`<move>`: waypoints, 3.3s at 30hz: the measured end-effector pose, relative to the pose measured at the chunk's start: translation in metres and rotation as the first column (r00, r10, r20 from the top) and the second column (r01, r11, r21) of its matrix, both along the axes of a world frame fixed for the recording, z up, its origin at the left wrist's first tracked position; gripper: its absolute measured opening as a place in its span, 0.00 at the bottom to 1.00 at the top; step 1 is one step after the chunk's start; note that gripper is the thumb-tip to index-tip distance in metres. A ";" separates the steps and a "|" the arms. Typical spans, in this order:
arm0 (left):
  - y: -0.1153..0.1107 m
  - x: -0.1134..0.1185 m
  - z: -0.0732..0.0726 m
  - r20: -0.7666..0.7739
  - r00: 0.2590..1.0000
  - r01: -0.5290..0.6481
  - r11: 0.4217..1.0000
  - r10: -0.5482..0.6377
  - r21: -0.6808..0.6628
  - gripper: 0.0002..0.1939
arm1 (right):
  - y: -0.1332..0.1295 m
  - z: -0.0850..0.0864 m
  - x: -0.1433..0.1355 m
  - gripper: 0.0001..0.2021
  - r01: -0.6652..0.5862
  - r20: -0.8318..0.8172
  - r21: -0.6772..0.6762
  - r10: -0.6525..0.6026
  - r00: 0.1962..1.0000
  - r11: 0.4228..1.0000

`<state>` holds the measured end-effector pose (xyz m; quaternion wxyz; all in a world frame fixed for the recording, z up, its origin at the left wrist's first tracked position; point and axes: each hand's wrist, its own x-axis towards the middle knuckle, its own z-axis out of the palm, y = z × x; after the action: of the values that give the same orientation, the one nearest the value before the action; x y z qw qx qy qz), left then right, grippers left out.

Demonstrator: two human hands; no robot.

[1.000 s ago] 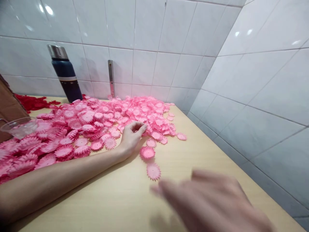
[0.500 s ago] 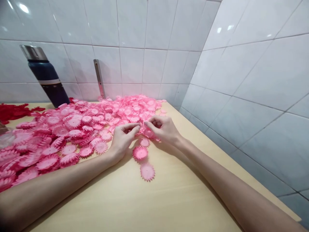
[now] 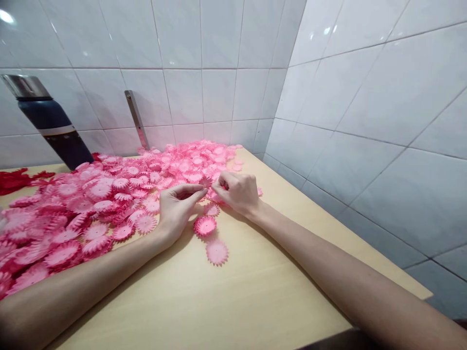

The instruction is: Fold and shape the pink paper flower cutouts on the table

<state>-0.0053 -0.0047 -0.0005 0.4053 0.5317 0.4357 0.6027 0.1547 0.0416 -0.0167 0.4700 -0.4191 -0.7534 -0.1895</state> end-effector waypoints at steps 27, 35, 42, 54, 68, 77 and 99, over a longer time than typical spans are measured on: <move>0.002 -0.001 0.001 0.212 0.969 0.148 0.984 -0.125 -0.095 0.16 | -0.013 0.000 -0.005 0.05 -0.455 -0.109 -0.140 0.443 0.890 0.879; 0.002 -0.003 -0.002 0.203 0.969 0.163 0.983 -0.144 -0.082 0.21 | -0.012 -0.001 -0.004 0.05 -0.462 -0.122 -0.157 0.447 0.886 0.873; 0.002 -0.002 -0.002 0.195 0.973 0.138 0.987 -0.120 -0.082 0.19 | -0.012 -0.002 -0.004 0.04 -0.443 -0.087 -0.163 0.435 0.896 0.881; 0.005 -0.004 -0.006 0.196 0.967 0.181 0.981 -0.165 -0.068 0.19 | -0.012 -0.001 -0.004 0.04 -0.452 -0.146 -0.180 0.431 0.891 0.874; 0.003 -0.004 -0.004 0.255 0.956 0.176 0.980 -0.146 -0.098 0.21 | -0.014 0.000 -0.003 0.04 -0.518 -0.164 -0.247 0.491 0.855 0.819; 0.006 -0.004 -0.007 0.247 0.954 0.194 0.978 -0.170 -0.075 0.21 | -0.012 -0.004 -0.002 0.04 -0.465 -0.153 -0.233 0.440 0.885 0.854; 0.005 -0.004 -0.006 0.238 0.964 0.140 0.986 -0.114 -0.095 0.18 | -0.013 -0.001 -0.001 0.05 -0.478 -0.142 -0.246 0.457 0.878 0.843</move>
<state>-0.0090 0.0007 -0.0060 0.5203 0.4611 0.3832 0.6081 0.1539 0.0290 -0.0175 0.4684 -0.2906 -0.8326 0.0532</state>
